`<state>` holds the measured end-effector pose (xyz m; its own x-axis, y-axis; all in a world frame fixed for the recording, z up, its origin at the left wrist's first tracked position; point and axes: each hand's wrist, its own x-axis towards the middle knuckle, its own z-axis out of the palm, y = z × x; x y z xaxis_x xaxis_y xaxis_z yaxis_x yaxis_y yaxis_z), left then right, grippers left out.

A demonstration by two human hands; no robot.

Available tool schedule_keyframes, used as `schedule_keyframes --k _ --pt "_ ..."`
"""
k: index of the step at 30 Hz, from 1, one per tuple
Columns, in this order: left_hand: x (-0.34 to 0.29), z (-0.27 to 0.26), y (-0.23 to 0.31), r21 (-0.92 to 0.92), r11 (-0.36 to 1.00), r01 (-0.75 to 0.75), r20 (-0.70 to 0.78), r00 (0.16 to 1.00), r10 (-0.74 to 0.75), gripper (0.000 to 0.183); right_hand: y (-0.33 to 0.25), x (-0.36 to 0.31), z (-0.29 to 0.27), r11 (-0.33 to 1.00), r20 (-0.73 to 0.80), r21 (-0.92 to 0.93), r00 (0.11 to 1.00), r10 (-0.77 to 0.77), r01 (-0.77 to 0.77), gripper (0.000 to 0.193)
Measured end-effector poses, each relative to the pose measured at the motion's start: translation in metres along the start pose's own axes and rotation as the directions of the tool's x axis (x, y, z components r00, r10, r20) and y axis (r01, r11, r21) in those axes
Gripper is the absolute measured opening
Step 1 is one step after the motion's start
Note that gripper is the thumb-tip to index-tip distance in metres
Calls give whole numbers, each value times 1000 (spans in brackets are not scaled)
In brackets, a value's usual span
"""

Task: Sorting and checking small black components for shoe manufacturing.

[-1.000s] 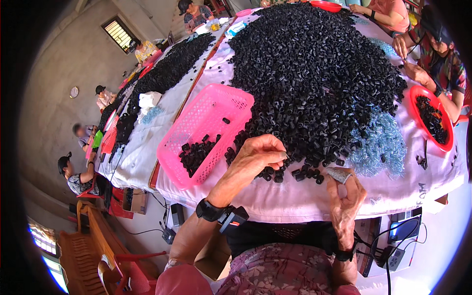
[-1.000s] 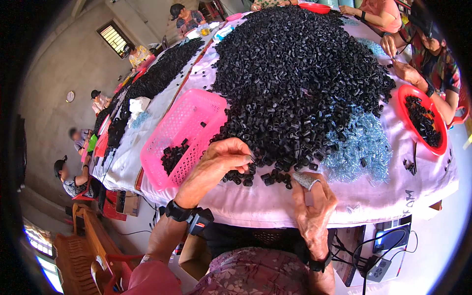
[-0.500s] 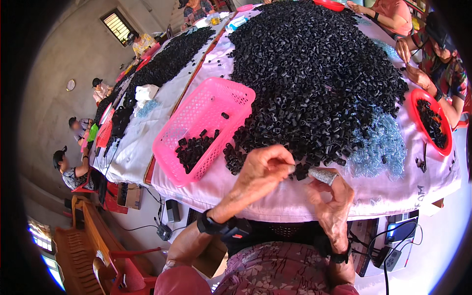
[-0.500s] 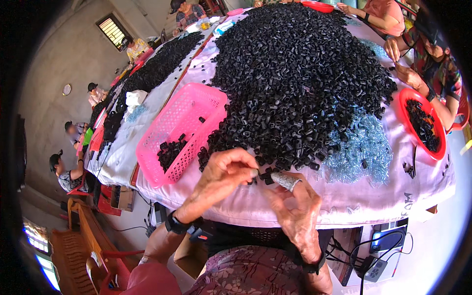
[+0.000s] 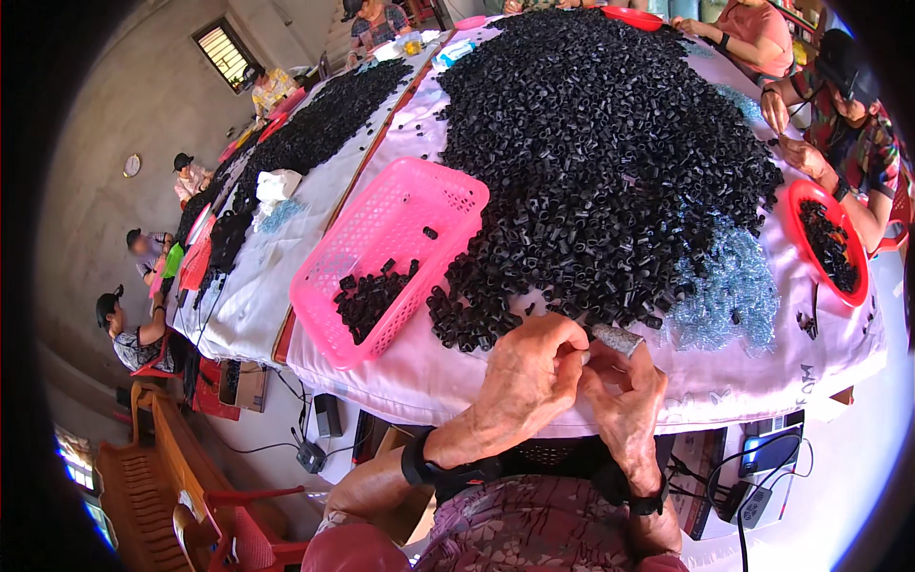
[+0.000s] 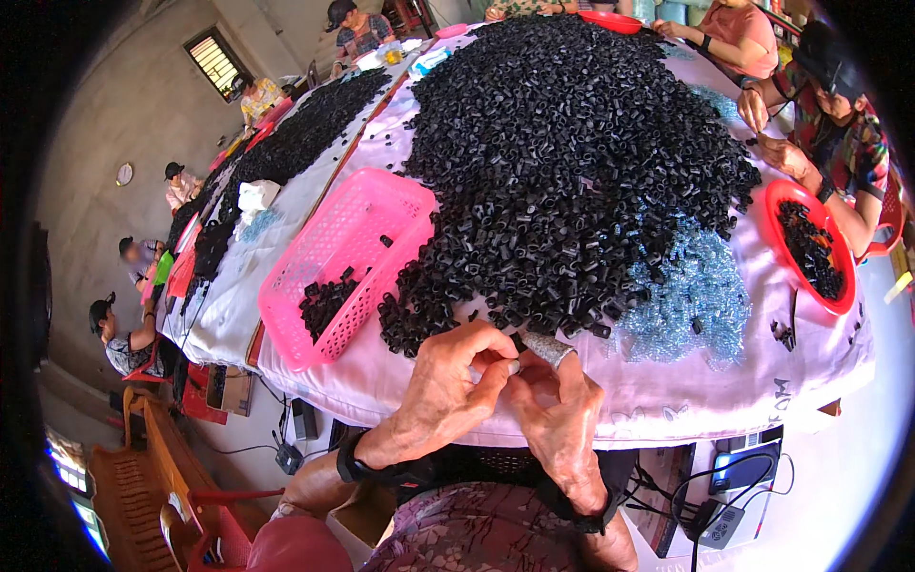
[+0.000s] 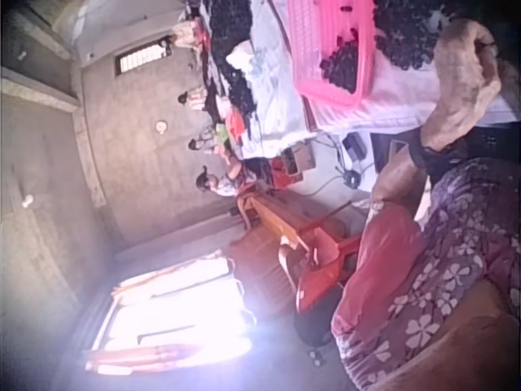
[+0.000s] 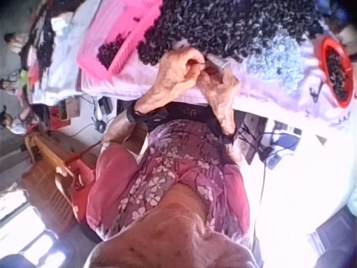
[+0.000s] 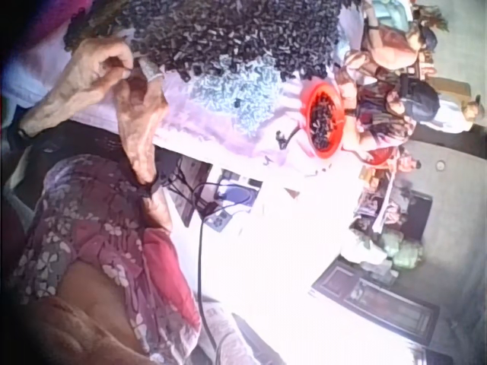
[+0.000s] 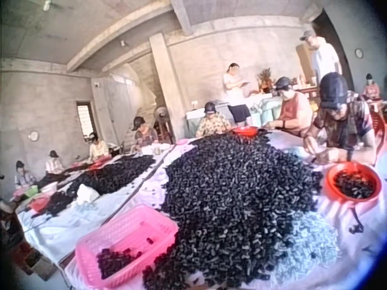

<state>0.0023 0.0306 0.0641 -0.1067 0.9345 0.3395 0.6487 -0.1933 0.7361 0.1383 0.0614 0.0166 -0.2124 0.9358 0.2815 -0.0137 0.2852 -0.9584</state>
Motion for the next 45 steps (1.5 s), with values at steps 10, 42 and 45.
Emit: schedule_keyframes --k 10,42,45 --pt "49 -18 -16 125 988 -95 68 994 87 10 -12 -3 -29 991 -27 -132 999 -28 25 19" --pt "41 -41 -40 -531 704 471 290 882 -372 17 3 -3 -63 985 -167 108 974 155 -138 13" --pt "25 -46 -30 -634 634 443 239 892 -384 11 4 -6 -66 977 -144 119 971 191 -175 15"
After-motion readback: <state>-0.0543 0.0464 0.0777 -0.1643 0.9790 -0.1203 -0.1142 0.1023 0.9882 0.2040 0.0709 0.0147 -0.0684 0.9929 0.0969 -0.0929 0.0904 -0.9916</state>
